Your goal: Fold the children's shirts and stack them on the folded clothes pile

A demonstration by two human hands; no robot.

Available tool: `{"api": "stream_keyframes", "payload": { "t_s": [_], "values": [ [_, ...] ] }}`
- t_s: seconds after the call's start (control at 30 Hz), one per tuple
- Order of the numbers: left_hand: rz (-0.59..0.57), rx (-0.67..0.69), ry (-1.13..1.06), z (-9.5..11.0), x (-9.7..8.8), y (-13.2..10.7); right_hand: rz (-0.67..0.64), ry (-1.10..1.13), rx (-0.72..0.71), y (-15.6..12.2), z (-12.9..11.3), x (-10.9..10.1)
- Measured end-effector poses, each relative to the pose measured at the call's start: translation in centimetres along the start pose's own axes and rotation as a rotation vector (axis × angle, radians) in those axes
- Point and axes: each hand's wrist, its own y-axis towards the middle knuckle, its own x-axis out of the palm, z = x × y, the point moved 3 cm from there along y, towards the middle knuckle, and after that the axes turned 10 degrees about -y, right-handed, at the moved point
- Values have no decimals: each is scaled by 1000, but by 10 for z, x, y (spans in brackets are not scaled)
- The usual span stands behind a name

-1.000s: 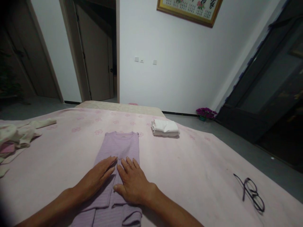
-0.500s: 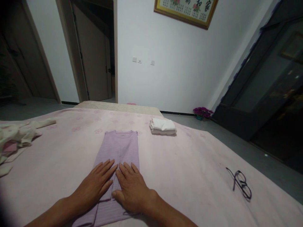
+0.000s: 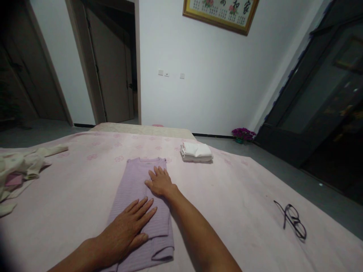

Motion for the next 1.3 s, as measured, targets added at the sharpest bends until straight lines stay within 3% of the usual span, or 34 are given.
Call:
{"api": "stream_keyframes", "payload": {
  "t_s": [0.17, 0.3, 0.4, 0.57, 0.67, 0.77, 0.9, 1.03, 1.17, 1.3],
  "values": [
    [70, 18, 29, 1, 8, -4, 1, 14, 33, 13, 7, 12],
    [199, 70, 71, 2, 12, -10, 20, 39, 69, 1, 3, 7],
    [296, 171, 61, 9, 9, -15, 33, 63, -31, -25, -11, 4],
    [475, 345, -137, 20, -9, -23, 22, 80, -175, -88, -32, 1],
    [587, 361, -190, 13, -21, -31, -2, 106, -219, -123, -39, -3],
    [656, 325, -174, -7, -29, -43, -4, 138, -262, -154, -43, -8],
    [600, 230, -133, -45, -32, -67, 45, 218, -345, -182, -33, -12],
    [484, 168, -29, -76, -33, -90, 246, 227, -320, -180, 0, -18],
    [365, 234, 55, -87, -33, -100, 225, 67, -450, -159, 22, -21],
    [309, 336, 64, -86, -33, -95, 189, -46, -616, -145, 23, -25]
  ]
}}
